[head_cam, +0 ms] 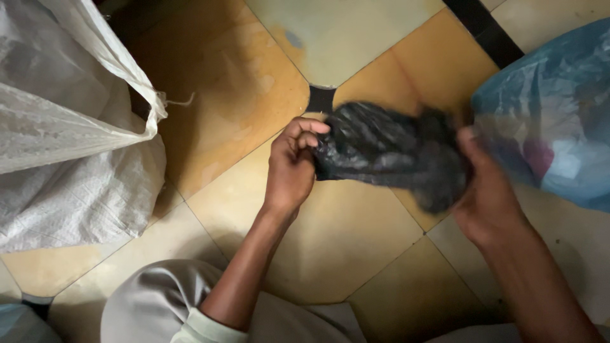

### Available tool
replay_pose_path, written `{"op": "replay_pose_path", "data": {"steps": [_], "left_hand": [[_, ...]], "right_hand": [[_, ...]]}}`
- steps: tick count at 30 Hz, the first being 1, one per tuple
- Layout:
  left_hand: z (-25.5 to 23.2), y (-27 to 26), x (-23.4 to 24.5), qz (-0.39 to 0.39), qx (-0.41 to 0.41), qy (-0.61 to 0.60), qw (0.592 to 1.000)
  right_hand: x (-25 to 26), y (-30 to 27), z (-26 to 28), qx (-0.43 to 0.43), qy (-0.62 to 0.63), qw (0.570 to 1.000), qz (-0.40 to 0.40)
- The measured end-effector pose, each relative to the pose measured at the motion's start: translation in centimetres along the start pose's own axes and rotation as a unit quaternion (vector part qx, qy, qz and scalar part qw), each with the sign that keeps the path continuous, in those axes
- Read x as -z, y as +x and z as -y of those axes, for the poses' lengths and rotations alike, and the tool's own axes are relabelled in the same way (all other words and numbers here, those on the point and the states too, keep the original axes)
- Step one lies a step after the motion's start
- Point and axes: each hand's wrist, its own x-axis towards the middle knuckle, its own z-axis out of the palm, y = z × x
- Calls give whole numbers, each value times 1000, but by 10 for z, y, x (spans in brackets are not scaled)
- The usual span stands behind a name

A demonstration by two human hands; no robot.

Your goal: The person sits on the floor and repeatedly folds black plastic bags into small, compact squares by hand. They retrieve each bag from a blue plastic bag, fold it, and place the finished square into a light blue plastic bag.

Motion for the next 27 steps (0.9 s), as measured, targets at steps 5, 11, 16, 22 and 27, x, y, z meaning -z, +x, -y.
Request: {"op": "replay_pose_path", "data": {"steps": [5,11,16,22,27], "left_hand": [[3,2,1,-9,-37,9,999],[-20,2,-4,-11,52,-41,998],[-28,5,4,-41,17,-70,997],[-25,4,9,-74,30,20,997],[-19,4,11,-21,31,38,999]], "right_hand": [[18,11,-12,38,-70,992,96],[27,19,-22,95,-121,984,90],[43,27,-22,91,-137,984,-73],[42,26,-16,136,-40,989,-41],[19,6,1,118,-51,992,-10]]}}
